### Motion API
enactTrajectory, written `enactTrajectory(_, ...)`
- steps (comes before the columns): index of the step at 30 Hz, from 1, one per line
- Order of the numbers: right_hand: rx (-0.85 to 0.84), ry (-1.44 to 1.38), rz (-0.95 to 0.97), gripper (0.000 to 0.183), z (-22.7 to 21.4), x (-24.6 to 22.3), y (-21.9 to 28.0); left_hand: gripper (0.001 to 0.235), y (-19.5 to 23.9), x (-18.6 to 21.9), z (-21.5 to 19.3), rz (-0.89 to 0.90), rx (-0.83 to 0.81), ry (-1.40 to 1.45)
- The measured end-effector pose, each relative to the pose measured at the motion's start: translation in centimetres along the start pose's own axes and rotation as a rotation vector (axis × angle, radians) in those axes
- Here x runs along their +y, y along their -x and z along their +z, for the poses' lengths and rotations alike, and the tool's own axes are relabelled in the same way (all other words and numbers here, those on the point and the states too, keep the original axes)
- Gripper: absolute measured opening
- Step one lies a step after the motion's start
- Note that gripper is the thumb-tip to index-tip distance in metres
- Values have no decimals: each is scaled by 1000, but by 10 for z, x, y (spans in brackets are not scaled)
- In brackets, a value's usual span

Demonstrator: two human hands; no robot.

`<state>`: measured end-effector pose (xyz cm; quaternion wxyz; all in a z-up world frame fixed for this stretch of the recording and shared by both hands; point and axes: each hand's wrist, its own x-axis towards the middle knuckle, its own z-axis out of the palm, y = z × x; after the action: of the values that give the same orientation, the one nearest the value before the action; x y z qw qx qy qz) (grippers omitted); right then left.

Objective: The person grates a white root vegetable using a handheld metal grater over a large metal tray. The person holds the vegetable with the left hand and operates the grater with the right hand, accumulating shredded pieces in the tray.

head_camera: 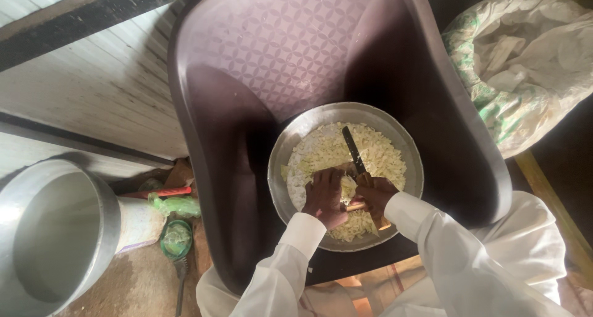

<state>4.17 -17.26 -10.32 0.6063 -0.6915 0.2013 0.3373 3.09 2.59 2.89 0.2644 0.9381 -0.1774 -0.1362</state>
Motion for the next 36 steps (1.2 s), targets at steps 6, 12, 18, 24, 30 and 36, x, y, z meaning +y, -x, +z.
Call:
enactTrajectory(6, -22, -250, -13, 24, 7, -4, 8, 86, 2, 1, -9, 1, -96, -38)
enactTrajectory(12, 29, 32, -38, 36, 8, -15, 21, 81, 3, -8, 1, 99, -18, -103)
enactTrajectory(18, 121, 78, -37, 40, 17, -19, 24, 75, 4, -24, 4, 174, 2, -72)
enactTrajectory(24, 155, 179, -73, 31, 20, -17, 16, 71, 8, -24, 7, 253, 70, -210)
enactTrajectory(30, 129, 194, -70, 30, 16, -9, -2, 67, 9, -16, 5, 222, 32, -263)
enactTrajectory(36, 110, 137, -55, 29, 14, -10, -13, 70, 18, -17, -2, 294, 68, -266)
